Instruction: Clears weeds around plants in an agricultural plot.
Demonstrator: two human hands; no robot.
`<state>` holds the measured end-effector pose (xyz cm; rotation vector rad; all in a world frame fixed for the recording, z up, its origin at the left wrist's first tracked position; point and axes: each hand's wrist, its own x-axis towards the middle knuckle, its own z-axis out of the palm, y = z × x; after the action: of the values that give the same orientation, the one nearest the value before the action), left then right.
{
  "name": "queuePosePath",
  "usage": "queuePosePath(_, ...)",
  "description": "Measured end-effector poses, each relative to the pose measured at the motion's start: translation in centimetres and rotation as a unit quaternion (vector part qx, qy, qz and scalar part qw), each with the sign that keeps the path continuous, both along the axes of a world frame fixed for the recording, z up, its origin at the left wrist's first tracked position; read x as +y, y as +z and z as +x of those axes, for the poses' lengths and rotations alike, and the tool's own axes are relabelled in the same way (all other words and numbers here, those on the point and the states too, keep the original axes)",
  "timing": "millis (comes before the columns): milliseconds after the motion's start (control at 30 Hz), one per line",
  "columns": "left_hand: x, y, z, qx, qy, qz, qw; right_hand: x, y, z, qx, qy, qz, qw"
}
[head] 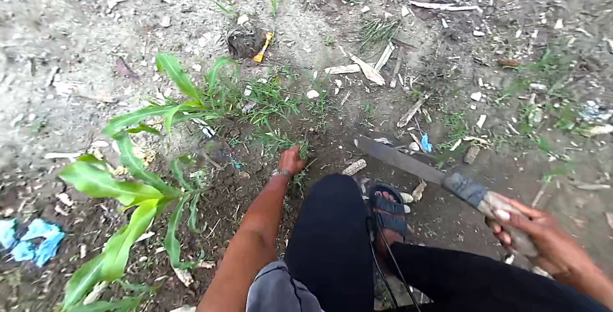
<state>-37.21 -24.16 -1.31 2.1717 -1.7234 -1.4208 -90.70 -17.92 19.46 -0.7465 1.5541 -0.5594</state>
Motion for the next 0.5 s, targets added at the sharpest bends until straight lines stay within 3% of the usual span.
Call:
queuePosePath(167,-2.3,1.8,2.2,-0.06,-0.057,0.057,0.995,-0.4,-7.3,1.6,-0.103,0.008,0.062,0.993)
queuePosePath(300,-1.3,6.2,7.2,-0.137,0.029,0.077,0.987,-4.5,-13.2,13.6,-0.115,0.09,0.102,0.984)
queuePosePath(400,-2.8,10.4,9.1,-0.199,0.001,0.125,0.972,-6.1,-15.0,18.1,-0.115,0.113,0.084,0.983)
queuePosePath(500,-4.7,11.4,6.1,-0.206,-0.054,0.12,0.97,-4.5,-14.5,16.4,-0.126,0.105,0.072,0.984)
